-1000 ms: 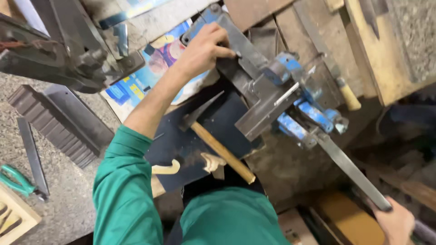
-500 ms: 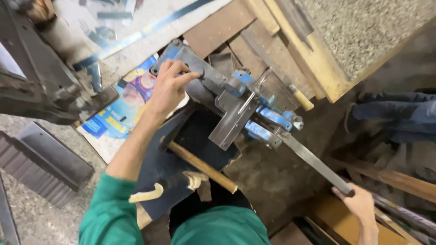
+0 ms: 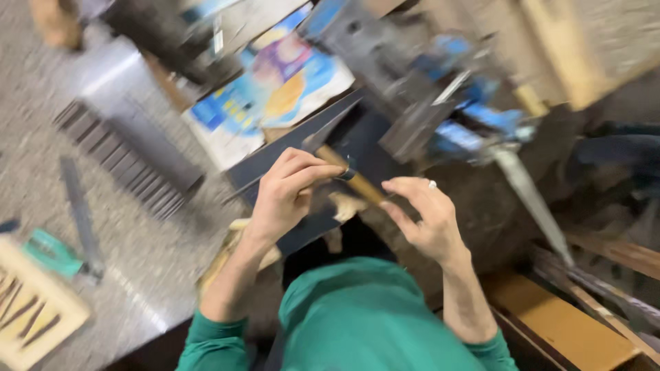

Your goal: The person uses a hammer and chisel to shape a wooden piece, then uses pliers to adjust metal components within a wooden template. The person then uses a file and a grinding machine to smooth and shape the wooden piece.

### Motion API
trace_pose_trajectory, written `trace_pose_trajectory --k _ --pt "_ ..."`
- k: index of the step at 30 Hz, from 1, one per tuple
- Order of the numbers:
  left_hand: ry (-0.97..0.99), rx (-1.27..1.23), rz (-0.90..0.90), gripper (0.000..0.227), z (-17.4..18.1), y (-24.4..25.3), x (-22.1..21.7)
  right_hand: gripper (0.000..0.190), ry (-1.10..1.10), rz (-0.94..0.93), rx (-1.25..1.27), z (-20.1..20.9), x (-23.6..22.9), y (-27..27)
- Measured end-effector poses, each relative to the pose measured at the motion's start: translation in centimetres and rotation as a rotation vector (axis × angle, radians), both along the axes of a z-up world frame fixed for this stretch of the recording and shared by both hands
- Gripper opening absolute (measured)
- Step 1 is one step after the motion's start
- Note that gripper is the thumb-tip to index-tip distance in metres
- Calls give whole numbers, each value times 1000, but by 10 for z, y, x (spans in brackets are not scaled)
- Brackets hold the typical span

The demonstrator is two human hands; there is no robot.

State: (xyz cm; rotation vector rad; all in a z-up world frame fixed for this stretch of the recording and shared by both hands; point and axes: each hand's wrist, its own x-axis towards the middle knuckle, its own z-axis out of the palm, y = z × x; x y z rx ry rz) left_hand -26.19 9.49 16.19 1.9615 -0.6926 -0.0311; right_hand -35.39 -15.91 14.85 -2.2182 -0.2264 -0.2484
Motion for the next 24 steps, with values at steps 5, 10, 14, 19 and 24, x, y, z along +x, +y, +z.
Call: trace_pose_trajectory --k 5,10,14,19,24 --pt "16 95 172 51 -21 77 -50 32 174 160 -36 -38 -8 76" --pt "-2 137 221 45 -49 123 -72 42 165 193 -91 -73 -15 131" --pt "-6 274 207 42 -77 136 -85 53 186 173 -87 -98 -20 154" --pt "-44 346 156 39 -100 130 -93 49 126 87 -119 -123 -24 167" --pt "-61 371 95 37 -109 122 -90 46 110 51 -120 -134 -23 169"
